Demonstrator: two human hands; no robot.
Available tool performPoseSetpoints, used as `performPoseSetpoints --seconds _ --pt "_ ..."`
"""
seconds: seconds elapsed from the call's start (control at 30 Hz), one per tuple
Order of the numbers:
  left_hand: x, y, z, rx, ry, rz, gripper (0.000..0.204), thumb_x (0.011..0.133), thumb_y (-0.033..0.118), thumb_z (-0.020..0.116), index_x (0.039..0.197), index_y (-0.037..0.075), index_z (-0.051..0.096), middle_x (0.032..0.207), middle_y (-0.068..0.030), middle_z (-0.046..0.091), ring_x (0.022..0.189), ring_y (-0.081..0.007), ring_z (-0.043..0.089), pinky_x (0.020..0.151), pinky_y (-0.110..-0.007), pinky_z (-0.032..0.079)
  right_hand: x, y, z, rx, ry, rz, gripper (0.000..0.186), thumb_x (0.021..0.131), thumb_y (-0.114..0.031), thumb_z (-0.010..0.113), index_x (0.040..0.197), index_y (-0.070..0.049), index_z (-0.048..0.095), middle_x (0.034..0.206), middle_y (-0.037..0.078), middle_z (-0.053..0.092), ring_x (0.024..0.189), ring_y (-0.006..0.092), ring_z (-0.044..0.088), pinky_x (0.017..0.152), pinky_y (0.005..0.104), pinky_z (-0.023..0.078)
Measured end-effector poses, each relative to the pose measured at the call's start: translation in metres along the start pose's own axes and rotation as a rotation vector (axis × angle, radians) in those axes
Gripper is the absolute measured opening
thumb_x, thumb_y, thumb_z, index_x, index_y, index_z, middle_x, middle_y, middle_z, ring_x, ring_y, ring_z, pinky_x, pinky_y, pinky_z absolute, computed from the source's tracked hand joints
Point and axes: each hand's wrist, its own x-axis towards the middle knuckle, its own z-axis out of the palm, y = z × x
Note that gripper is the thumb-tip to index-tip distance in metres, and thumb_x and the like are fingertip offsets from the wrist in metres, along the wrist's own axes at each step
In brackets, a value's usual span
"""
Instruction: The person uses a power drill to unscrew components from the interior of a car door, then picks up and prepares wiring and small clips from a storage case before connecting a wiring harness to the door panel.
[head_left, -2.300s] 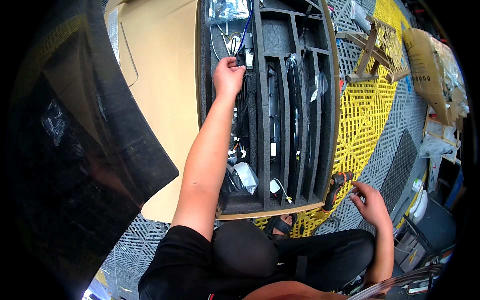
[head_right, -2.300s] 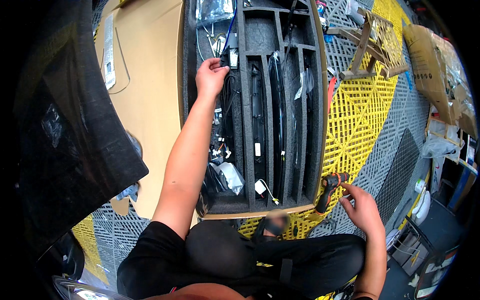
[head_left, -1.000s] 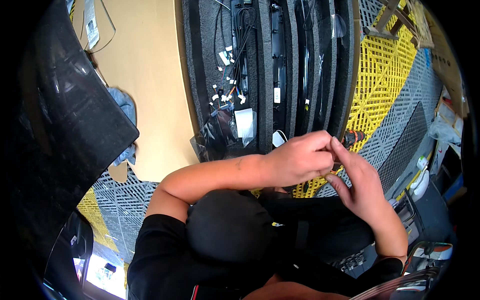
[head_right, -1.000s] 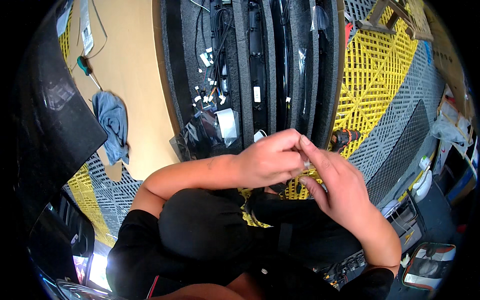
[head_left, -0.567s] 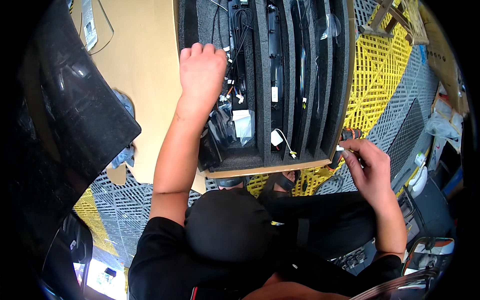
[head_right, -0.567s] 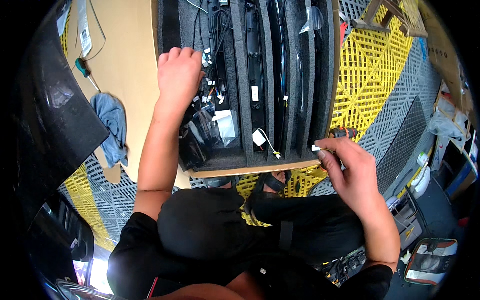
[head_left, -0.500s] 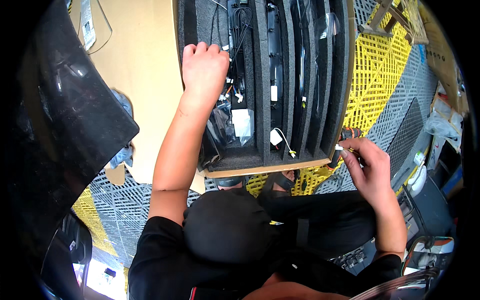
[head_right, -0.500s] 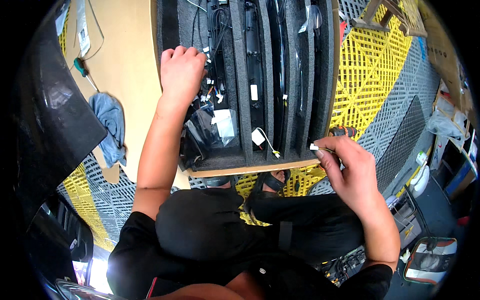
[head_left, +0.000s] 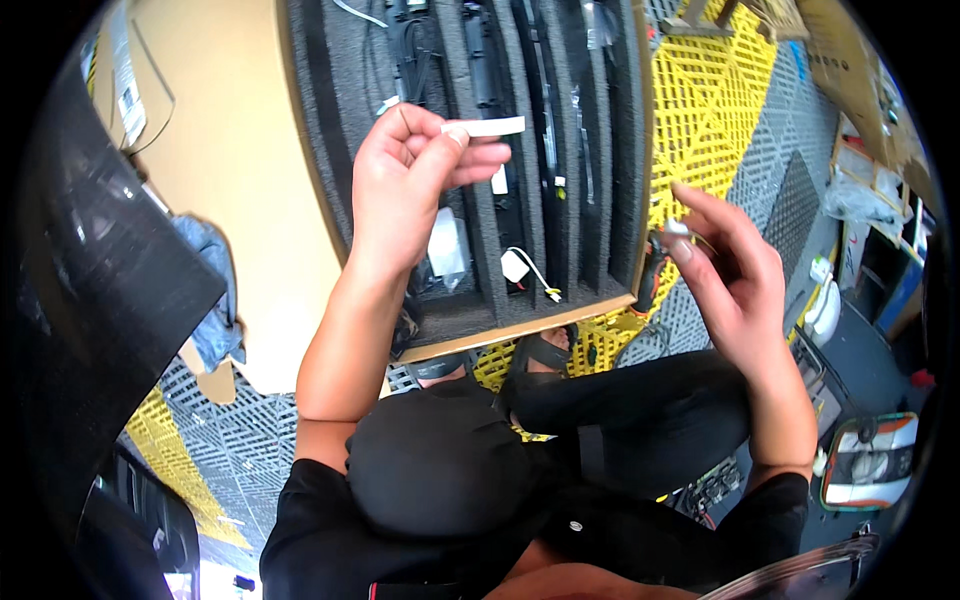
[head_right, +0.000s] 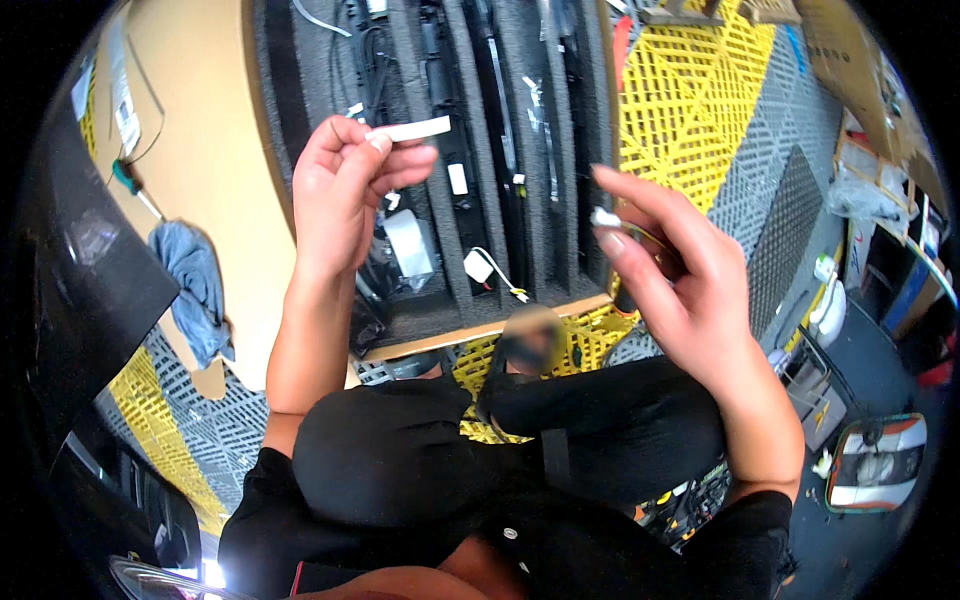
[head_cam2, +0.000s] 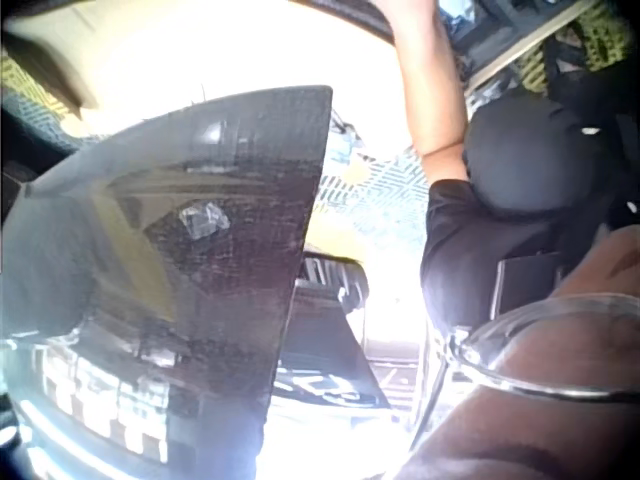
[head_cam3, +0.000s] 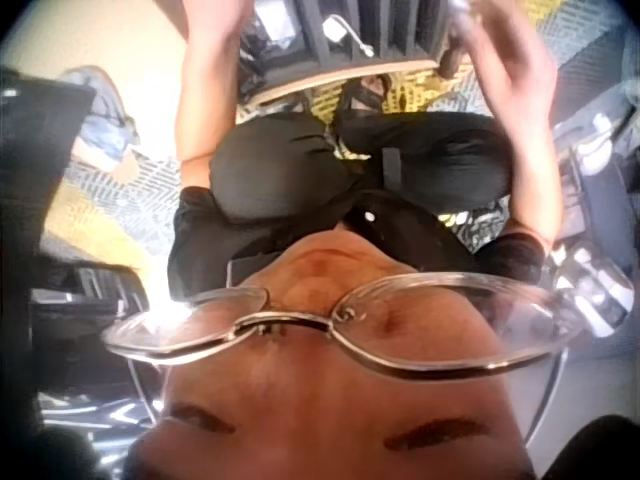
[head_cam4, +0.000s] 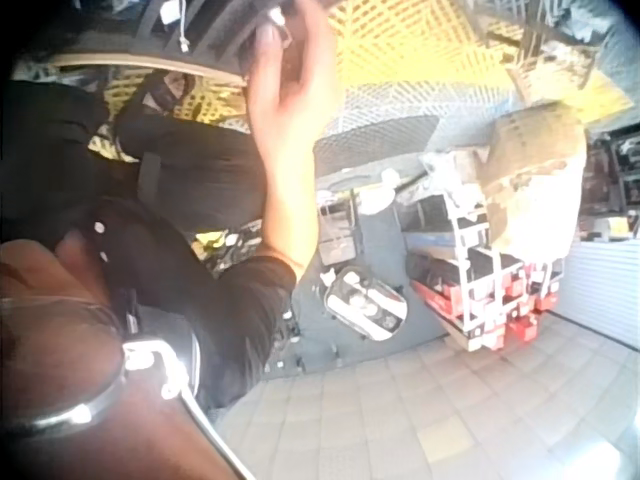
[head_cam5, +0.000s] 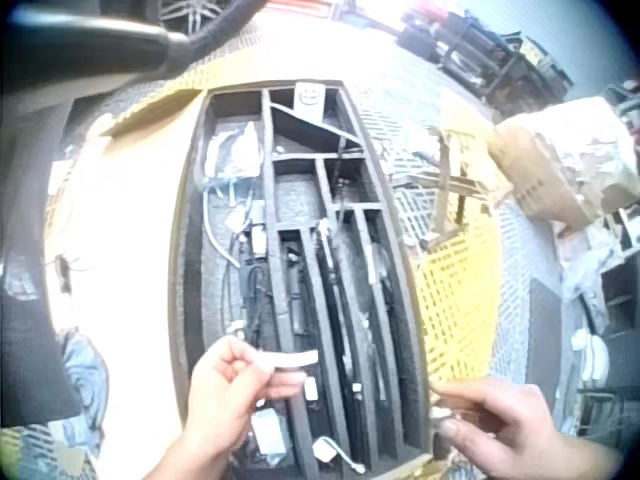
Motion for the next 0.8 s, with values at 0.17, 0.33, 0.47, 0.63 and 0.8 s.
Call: performPoseSetpoints --seconds 0.17,0.33,0.47,0.63,0.8 --pt "-0.021 -0.021 0.034 -0.164 -0.051 -0.064 0.003 0.103 0.001 0.057 0.101 0.002 0.055 0.106 -0.0265 0.073 0.093 -0.0338 0.078 0.082 -0.042 0.068 0.027 -0.009 0.015 0.075 -0.046 0.05 0.038 0.089 -0.01 0.081 0.125 -0.005 0.07 0.083 -0.005 0.061 0.067 0.0011 0.047 0.057 0.0204 0.038" --pt "-0.044 -0.04 0.065 -0.187 -0.055 -0.025 0.008 0.102 -0.002 0.057 0.099 0.003 0.053 0.111 -0.0251 0.072 0.096 -0.0317 0.077 0.081 -0.037 0.068 0.026 0.011 0.032 0.03 -0.041 0.001 0.026 0.086 -0.012 0.086 0.105 -0.002 0.072 0.076 -0.002 0.061 0.061 0.0021 0.046 0.052 0.0212 0.038" --pt "-0.052 -0.045 0.069 -0.176 -0.101 0.009 0.014 0.1 -0.006 0.061 0.101 0.001 0.049 0.114 -0.0216 0.071 0.104 -0.024 0.074 0.089 -0.033 0.065 0.028 0.005 0.031 0.02 -0.035 0.09 0.029 0.083 -0.015 0.088 0.105 -0.002 0.075 0.072 -0.004 0.06 0.059 0.0018 0.043 0.051 0.0221 0.036" --pt "-0.055 -0.05 0.072 -0.164 -0.11 0.154 0.015 0.098 -0.006 0.065 0.099 0.0 0.052 0.115 -0.0208 0.073 0.101 -0.0166 0.073 0.085 -0.029 0.062 0.029 0.007 0.031 0.044 -0.05 0.113 0.023 0.085 -0.012 0.085 0.104 -0.002 0.076 0.066 -0.007 0.054 0.058 0.0004 0.038 0.05 0.0218 0.031" --pt "-0.055 -0.049 0.074 -0.149 -0.095 0.153 0.014 0.096 -0.005 0.068 0.096 -0.001 0.054 0.112 -0.0219 0.074 0.095 -0.0143 0.074 0.082 -0.027 0.062 0.026 0.017 0.033 0.242 -0.041 0.163 0.016 0.093 -0.008 0.077 0.106 0.001 0.073 0.075 -0.008 0.06 0.063 -0.0018 0.043 0.055 0.0184 0.033"
